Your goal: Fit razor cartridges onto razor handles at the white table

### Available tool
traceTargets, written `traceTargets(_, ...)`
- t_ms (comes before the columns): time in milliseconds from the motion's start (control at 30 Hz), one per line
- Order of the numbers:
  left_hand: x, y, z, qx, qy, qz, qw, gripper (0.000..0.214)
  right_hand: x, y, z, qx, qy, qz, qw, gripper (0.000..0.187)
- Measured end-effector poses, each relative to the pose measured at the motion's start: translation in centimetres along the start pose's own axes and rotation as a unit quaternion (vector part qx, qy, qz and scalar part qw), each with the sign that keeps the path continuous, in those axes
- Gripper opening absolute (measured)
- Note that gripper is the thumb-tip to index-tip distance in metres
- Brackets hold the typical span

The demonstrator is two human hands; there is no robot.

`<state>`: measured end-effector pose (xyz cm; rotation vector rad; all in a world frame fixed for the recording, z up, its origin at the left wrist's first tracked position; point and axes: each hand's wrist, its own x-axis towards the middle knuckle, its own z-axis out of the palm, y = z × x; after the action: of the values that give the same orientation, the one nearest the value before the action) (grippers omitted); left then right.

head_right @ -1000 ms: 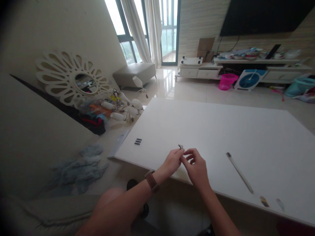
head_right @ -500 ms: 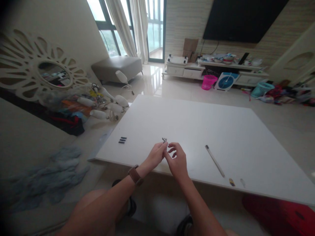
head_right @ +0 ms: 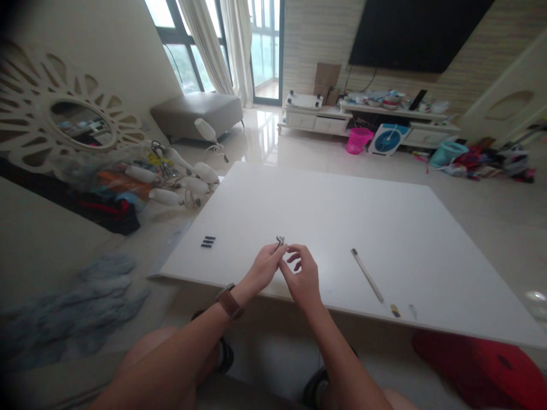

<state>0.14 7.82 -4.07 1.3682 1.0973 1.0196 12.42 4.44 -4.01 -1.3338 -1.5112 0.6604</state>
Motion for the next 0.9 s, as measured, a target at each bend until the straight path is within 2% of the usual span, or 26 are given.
traceTargets(400, 0.0, 0.0, -0.1, 0.050, 0.003, 0.022, 0.999, 0.042, -0.1, 0.0, -0.1, -0.014, -0.006, -0.008, 1.000, 0.021)
traceTargets(633, 0.8, -0.9, -1.7, 0.186, -0.010, -0.010, 0.982, 0.025, -0.1, 0.5, -0.1, -0.026, -0.005, -0.008, 1.000, 0.020)
traceTargets(767, 2.1, -2.2, -3.8, 0.337, -0.007, -0.030, 0.941, 0.025, -0.2, 0.8, -0.1, -0.035, -0.012, -0.002, 0.999, 0.019)
traceTargets(900, 3.0, -3.3, -6.8, 0.496, 0.006, -0.094, 0.863, 0.024, -0.3, 0.7, -0.2, -0.035, -0.017, 0.005, 0.999, 0.018)
